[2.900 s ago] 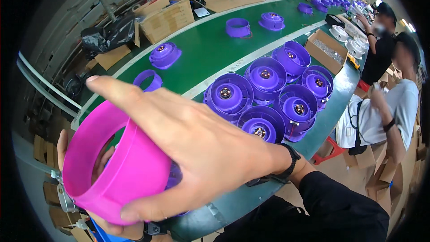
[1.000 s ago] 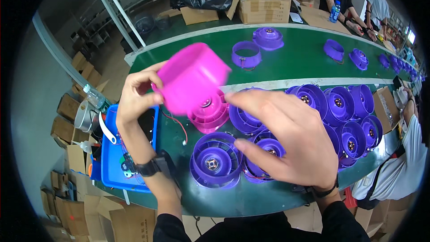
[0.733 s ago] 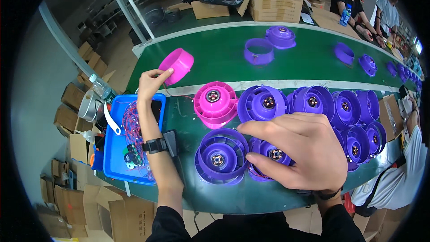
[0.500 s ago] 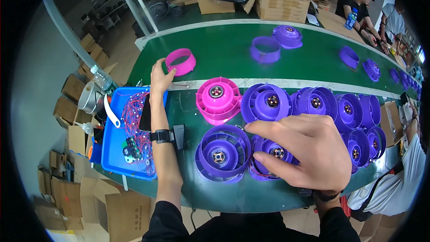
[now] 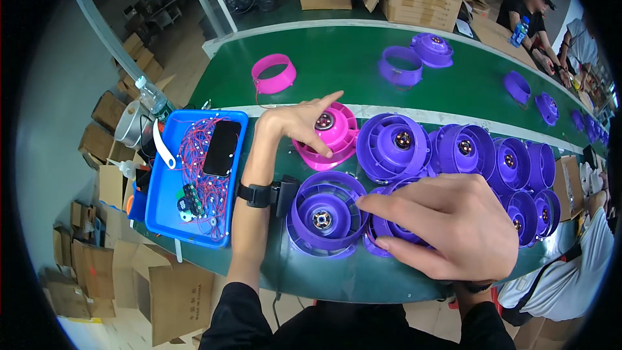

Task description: The person picks up purple and pink plastic fan housings from a green workbench and inspects them by turning them over in their hands. They handle the components one at a time, checking the interior and exterior surfaces before placing them back on the table. The task involves repetitive handling and visual inspection of the plastic parts.

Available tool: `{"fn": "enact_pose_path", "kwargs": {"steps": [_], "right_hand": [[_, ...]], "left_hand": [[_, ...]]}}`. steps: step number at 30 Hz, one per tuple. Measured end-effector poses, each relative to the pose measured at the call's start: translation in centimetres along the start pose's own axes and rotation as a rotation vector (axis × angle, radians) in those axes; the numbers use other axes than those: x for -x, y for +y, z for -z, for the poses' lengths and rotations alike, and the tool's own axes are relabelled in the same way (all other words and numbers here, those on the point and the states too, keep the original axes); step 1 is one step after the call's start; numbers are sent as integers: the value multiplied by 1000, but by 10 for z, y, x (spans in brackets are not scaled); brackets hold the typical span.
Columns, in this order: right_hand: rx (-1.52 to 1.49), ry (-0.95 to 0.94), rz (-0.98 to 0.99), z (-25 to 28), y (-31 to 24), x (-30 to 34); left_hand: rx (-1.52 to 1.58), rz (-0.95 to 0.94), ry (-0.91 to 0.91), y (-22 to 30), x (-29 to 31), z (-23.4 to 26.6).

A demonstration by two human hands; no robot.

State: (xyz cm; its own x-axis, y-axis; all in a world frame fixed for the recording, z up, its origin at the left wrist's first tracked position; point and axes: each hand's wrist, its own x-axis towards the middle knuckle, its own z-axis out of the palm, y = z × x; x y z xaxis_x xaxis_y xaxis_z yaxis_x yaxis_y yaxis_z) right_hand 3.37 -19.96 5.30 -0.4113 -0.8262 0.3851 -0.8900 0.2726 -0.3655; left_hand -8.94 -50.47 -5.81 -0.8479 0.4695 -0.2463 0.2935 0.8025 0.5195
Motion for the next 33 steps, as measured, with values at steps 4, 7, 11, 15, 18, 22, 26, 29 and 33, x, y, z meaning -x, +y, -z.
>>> {"fn": "enact_pose_path", "kwargs": {"steps": [4, 7, 11, 15, 18, 22, 26, 29, 33], "right_hand": [[-4, -17, 7, 0, 3, 0], [-15, -52, -7, 2, 1, -1], [-43, -70, -15, 5, 0, 0], [-59, -64, 6, 6, 0, -3], [-47, -57, 15, 5, -3, 1], [-32, -100, 21, 9, 0, 3], [-18, -138, 26, 10, 0, 4], [-21, -86, 61, 2, 5, 8], [-19, -107, 77, 5, 3, 9]], "left_hand": [[123, 28, 14, -9, -5, 2], [35, 9, 61, -13, -8, -4], [13, -8, 154, -10, -13, -5], [-103, -72, 665, -26, -26, -15], [-181, -40, 849, -35, -31, -15], [-58, -111, 795, -43, -25, -10], [70, -62, 570, -45, -23, -7], [115, -108, 537, -31, -29, -11], [-108, -187, 550, -51, -45, -13]]}}
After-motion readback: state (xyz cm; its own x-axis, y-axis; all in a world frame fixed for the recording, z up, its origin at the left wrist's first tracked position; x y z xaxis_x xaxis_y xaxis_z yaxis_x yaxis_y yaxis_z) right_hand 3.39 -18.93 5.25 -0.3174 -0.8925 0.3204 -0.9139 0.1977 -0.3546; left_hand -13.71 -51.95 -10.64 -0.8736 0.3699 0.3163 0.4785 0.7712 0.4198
